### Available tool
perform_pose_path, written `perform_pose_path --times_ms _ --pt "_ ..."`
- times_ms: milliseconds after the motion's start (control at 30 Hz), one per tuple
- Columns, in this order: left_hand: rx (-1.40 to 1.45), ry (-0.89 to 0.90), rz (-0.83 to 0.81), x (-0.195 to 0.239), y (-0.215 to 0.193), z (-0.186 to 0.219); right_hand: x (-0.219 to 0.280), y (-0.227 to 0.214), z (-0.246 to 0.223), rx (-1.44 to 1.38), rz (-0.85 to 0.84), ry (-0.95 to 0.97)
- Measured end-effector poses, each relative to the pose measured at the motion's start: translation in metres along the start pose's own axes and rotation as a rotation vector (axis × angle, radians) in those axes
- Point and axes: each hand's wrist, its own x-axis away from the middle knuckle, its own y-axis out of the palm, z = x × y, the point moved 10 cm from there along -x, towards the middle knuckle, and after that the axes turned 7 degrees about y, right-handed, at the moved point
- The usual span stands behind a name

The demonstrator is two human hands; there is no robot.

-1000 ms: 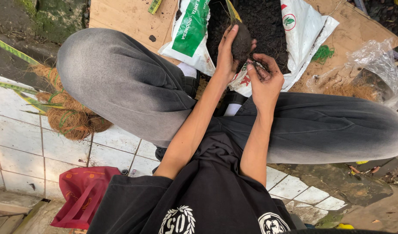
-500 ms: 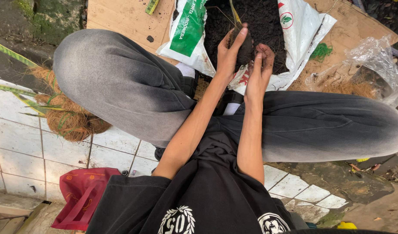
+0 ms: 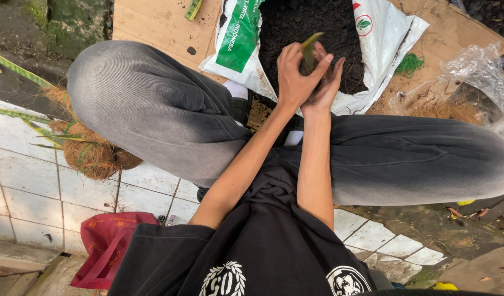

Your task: The person sits on the ground and wraps a plant cutting with soil using their hands. They repeatedly add soil and press it around the cutting's base to form a compact soil ball.

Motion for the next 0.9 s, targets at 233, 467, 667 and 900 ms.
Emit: perform_pose_path --times_ms 233,467,667,900 --pt "-0.1 0.484 0.086 0.011 -0.009 0.049 0.011 -0.003 -0.01 0.018 -0.063 0.001" --pt "-0.112 0.695 0.042 0.024 -0.006 0.063 0.003 -0.001 -0.007 0.001 -0.115 0.088" --pt "-0.063 0.605 -0.018 0.021 0.005 0.047 -0.006 0.0 0.003 -0.066 -0.132 0.158" --pt "0.503 -0.181 0.019 -0.004 0.027 -0.05 0.012 0.016 -0.004 0.176 -0.026 0.032"
